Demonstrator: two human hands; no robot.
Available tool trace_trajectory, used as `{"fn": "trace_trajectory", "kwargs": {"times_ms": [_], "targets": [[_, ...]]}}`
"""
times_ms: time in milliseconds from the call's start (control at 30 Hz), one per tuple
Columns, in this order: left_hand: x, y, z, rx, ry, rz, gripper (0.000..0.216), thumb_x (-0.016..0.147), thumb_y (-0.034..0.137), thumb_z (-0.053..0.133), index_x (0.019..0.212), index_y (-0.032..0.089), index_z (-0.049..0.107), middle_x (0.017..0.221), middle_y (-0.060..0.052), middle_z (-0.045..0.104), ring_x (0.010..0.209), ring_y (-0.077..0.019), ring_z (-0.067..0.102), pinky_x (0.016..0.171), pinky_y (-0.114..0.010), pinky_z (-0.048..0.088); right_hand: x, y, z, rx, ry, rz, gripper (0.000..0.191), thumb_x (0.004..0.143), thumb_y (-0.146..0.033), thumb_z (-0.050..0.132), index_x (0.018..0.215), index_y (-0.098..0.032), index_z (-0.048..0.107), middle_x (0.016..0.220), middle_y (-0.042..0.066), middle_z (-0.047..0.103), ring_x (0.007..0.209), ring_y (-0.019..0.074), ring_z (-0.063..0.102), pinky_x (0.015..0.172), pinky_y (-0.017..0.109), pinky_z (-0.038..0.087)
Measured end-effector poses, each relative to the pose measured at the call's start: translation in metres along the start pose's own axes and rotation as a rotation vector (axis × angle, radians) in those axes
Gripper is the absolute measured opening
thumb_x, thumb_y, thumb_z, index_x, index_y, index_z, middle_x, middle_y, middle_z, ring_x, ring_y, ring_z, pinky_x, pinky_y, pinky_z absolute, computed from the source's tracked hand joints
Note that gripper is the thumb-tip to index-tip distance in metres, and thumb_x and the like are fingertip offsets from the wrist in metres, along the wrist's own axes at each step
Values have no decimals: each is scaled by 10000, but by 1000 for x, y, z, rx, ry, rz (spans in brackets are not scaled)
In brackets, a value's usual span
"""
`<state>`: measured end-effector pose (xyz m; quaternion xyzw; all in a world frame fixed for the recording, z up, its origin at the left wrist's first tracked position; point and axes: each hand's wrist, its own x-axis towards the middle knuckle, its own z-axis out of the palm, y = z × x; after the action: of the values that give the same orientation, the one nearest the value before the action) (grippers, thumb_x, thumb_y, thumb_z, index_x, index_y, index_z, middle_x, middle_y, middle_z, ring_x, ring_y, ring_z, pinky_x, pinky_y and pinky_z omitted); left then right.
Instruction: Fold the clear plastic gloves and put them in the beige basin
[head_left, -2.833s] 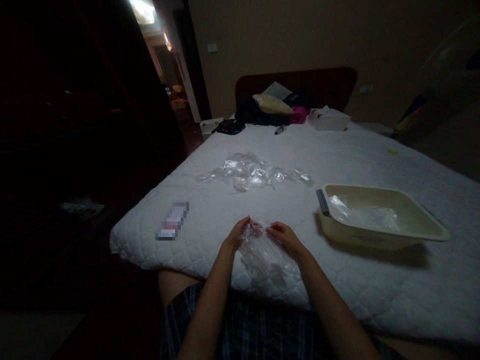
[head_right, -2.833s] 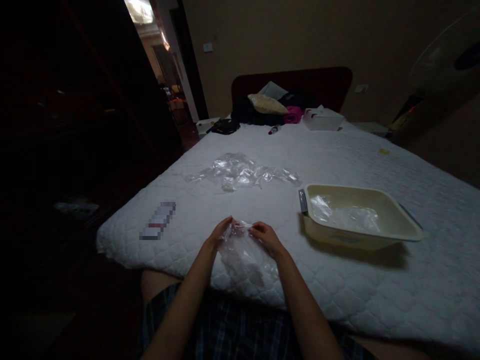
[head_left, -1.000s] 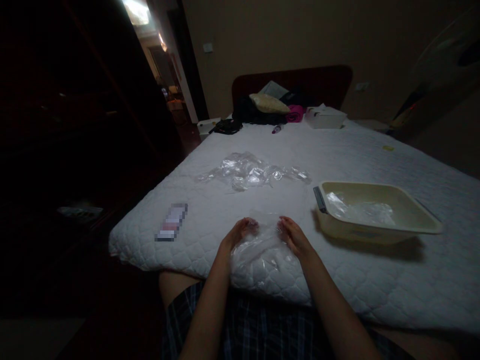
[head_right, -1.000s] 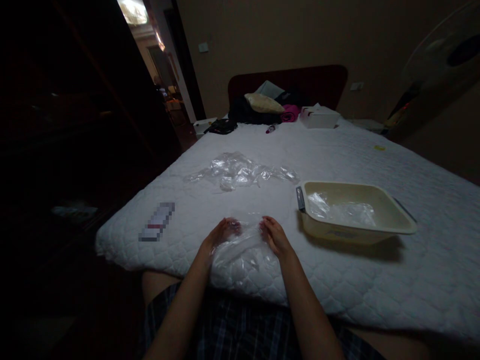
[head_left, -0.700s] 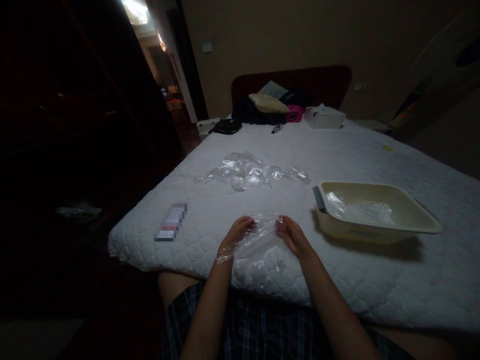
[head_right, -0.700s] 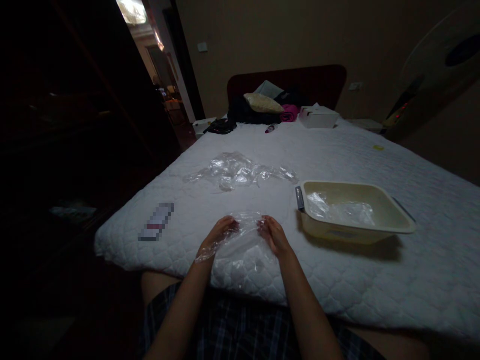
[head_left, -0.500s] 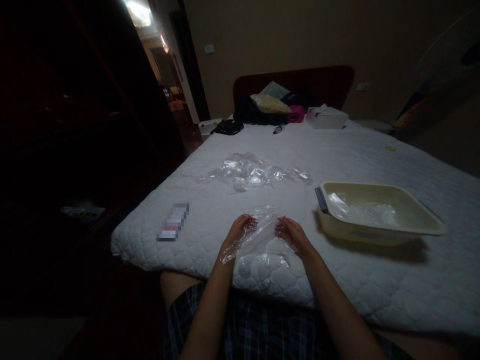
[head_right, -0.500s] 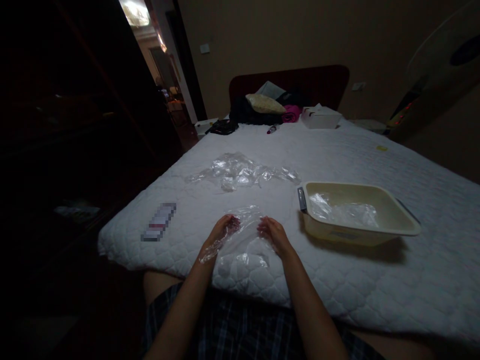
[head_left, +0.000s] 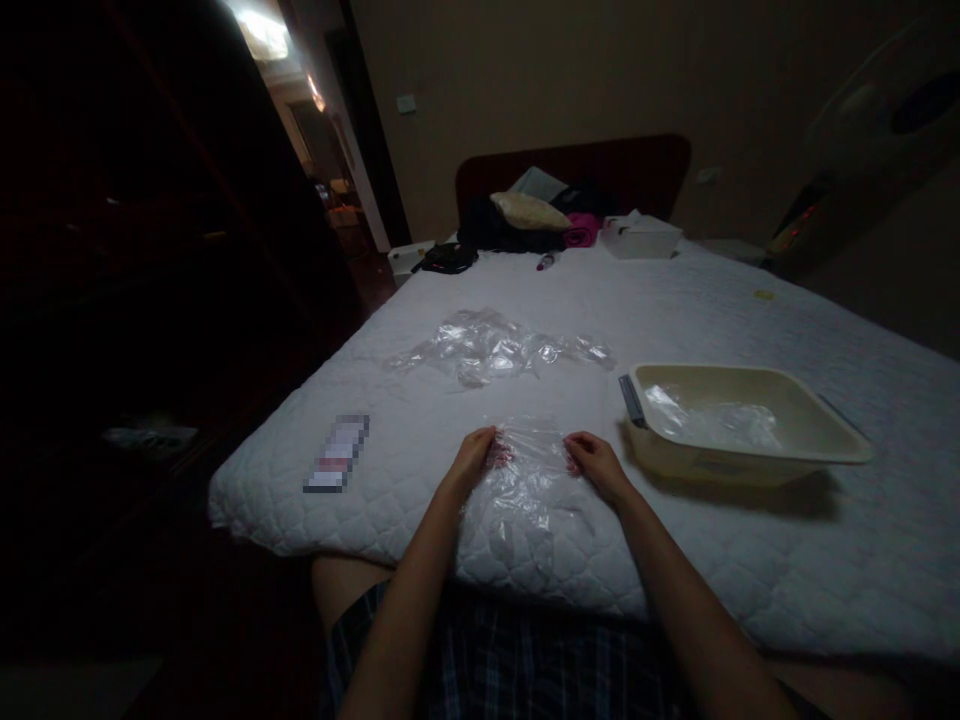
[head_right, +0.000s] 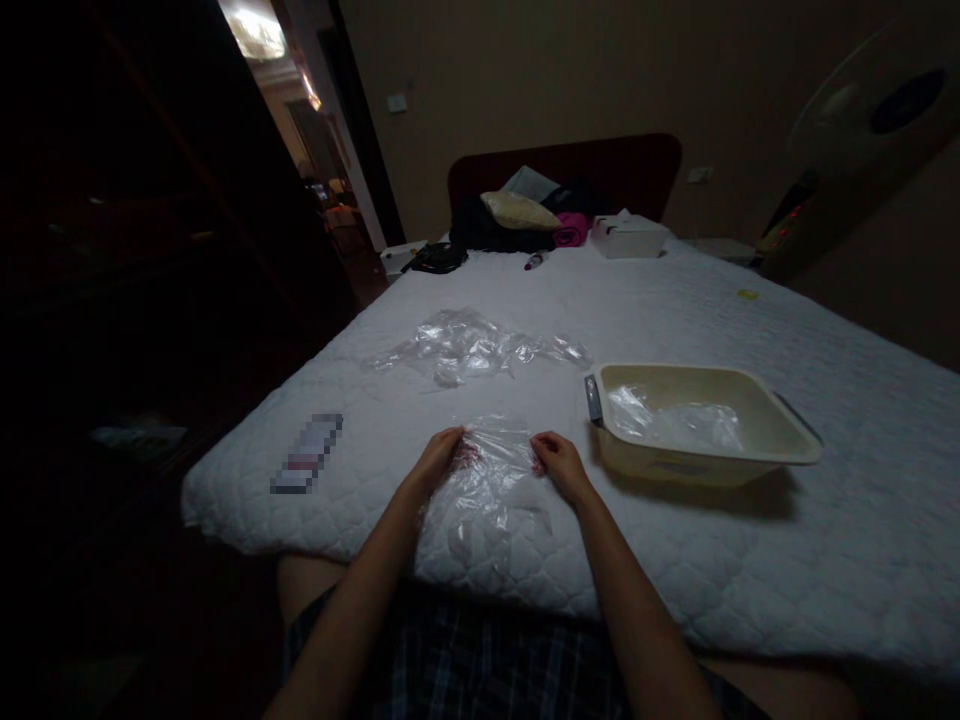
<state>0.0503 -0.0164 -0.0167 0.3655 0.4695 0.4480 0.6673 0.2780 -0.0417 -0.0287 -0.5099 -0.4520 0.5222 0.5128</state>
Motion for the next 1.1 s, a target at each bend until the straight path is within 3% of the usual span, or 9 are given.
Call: {"fn": "trace_trajectory", "kwargs": {"times_ms": [367, 600, 767, 933, 1100], "targets": [[24, 20, -19, -44, 93, -109, 148, 763, 280, 516, 782, 133, 512, 593, -25, 597, 490, -132, 582, 520, -261, 490, 0, 7, 1, -22, 43, -57, 413, 558, -406, 709, 862, -149, 600, 693, 14, 601, 603, 134, 575, 587, 275, 497], [26, 38, -23, -96, 35, -258, 287, 727, 435, 479, 744, 150, 505, 633, -56, 613, 577, -191, 630, 499, -269, 473, -4, 6, 1, -108, 146, -78, 403, 624, -442, 647, 898, -154, 578, 743, 36, 608, 665, 167, 587, 507, 270, 509], [20, 35, -30, 59, 216, -5, 254, 615, 332, 626, 762, 157, 513, 608, -10, 587, 492, -122, 573, 482, -226, 436, -5, 9, 1, -226, 225, -155, 427, 648, -498, 606, 900, -154, 589, 796, 56, 605, 677, 184, 579, 401, 232, 471], [15, 16, -34, 175, 168, 195, 309, 513, 226, 687, 767, 144, 531, 571, 18, 556, 463, -90, 517, 446, -200, 384, -5, 11, 0, -320, 300, -255, 431, 673, -519, 574, 866, -134, 611, 814, 95, 623, 675, 190, 577, 404, 225, 442], [19, 4, -35, 186, 190, 244, 272, 491, 184, 669, 732, 135, 553, 572, 28, 542, 463, -80, 494, 444, -197, 373, -7, 12, -3, -360, 361, -282, 416, 690, -513, 561, 858, -137, 623, 840, 106, 628, 693, 193, 578, 448, 248, 461]]}}
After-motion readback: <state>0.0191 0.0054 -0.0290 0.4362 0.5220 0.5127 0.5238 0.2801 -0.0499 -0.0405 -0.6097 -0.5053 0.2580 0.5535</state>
